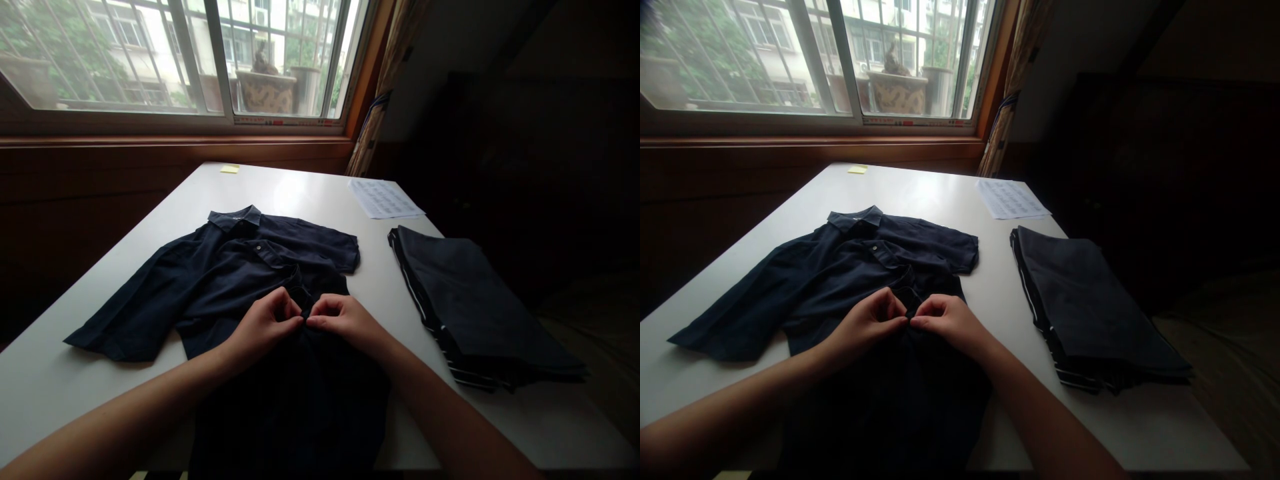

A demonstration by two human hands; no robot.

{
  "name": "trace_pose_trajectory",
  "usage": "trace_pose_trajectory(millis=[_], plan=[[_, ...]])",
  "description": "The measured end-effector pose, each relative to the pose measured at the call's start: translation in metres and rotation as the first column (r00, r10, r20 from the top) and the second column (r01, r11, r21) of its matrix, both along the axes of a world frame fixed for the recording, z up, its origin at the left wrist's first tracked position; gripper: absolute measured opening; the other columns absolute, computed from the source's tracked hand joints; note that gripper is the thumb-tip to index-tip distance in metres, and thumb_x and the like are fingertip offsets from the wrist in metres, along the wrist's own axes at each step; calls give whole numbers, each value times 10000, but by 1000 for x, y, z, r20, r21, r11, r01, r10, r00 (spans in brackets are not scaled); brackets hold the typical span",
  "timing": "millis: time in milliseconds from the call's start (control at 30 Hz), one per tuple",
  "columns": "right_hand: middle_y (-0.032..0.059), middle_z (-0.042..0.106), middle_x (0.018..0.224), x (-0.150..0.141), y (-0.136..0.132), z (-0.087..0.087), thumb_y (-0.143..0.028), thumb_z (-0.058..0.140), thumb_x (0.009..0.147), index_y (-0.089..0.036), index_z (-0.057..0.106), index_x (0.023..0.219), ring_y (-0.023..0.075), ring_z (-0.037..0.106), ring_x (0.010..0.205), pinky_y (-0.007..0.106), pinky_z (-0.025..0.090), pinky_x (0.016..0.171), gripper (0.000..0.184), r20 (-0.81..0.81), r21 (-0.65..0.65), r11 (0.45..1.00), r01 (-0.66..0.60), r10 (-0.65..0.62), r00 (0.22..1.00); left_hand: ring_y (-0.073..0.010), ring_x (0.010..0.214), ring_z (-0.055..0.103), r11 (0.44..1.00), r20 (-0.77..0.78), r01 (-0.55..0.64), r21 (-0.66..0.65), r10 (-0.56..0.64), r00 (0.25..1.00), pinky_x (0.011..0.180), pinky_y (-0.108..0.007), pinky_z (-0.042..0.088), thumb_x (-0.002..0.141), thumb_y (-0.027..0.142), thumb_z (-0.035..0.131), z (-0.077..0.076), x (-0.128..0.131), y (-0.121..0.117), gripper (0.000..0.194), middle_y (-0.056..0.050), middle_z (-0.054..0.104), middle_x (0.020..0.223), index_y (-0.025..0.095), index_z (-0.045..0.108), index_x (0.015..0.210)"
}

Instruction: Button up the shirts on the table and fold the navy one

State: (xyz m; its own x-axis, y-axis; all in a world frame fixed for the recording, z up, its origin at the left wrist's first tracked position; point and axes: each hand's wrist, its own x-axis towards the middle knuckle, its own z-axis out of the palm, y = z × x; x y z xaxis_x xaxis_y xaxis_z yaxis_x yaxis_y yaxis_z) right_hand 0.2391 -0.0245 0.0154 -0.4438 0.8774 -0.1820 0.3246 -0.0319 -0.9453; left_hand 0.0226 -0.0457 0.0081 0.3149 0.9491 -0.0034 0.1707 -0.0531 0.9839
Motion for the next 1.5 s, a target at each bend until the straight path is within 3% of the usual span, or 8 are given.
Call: trace_pose_trajectory(millis=[233,433,733,1033,1167,1300,1500], plan=[[10,683,759,2,1,0,-407,820,710,-160,732,799,150,584,716,269,418,684,277,-96,-92,996,-16,7,995,-105,635,469,1000,17,15,7,-15,1000,580,-226,369,801,304,730,2,0,-1,207,33,547,711,166,575,797],[7,683,758,3,0,-3,-401,833,696,-159,735,799,138,574,703,262,410,680,281,-170,-156,988,-5,-22,985,-124,698,531,1000,78,26,1,-26,997,629,-242,402,799,332,737,3,0,-1,367,-24,668,843,187,420,685],[-13,637,699,3,0,-1,-391,835,692,-154,723,782,108,511,635,243,361,614,277,-209,-195,981,-23,-19,978,-125,728,542,997,143,56,-45,-49,988,660,-242,416,792,290,739,4,0,-1,415,-28,672,855,198,350,684],[-33,573,624,1,0,0,-418,819,696,-160,703,776,88,435,560,231,305,535,293,-186,-172,984,40,-73,980,-147,784,583,994,174,68,-81,-53,983,713,-261,431,798,276,720,9,1,1,422,-33,690,876,200,327,663],[-25,601,656,2,1,2,-401,811,708,-158,708,779,98,478,593,238,351,579,273,-180,-125,992,28,-51,982,-138,755,553,997,129,58,-41,-52,990,691,-257,418,823,279,701,13,1,-4,338,-28,671,875,191,403,688],[-6,652,722,0,0,2,-420,813,705,-158,720,790,124,544,665,259,407,660,291,-177,-107,994,17,-36,984,-145,776,539,1000,71,21,-8,-20,997,708,-256,423,866,336,669,15,-1,-5,199,-15,624,857,178,551,838],[6,664,754,-1,-1,0,-426,811,711,-158,727,808,138,563,699,266,422,683,298,-175,-107,994,7,-26,984,-141,768,528,999,67,1,-33,1,998,691,-243,421,806,366,741,11,0,-2,256,1,579,830,178,584,880]])
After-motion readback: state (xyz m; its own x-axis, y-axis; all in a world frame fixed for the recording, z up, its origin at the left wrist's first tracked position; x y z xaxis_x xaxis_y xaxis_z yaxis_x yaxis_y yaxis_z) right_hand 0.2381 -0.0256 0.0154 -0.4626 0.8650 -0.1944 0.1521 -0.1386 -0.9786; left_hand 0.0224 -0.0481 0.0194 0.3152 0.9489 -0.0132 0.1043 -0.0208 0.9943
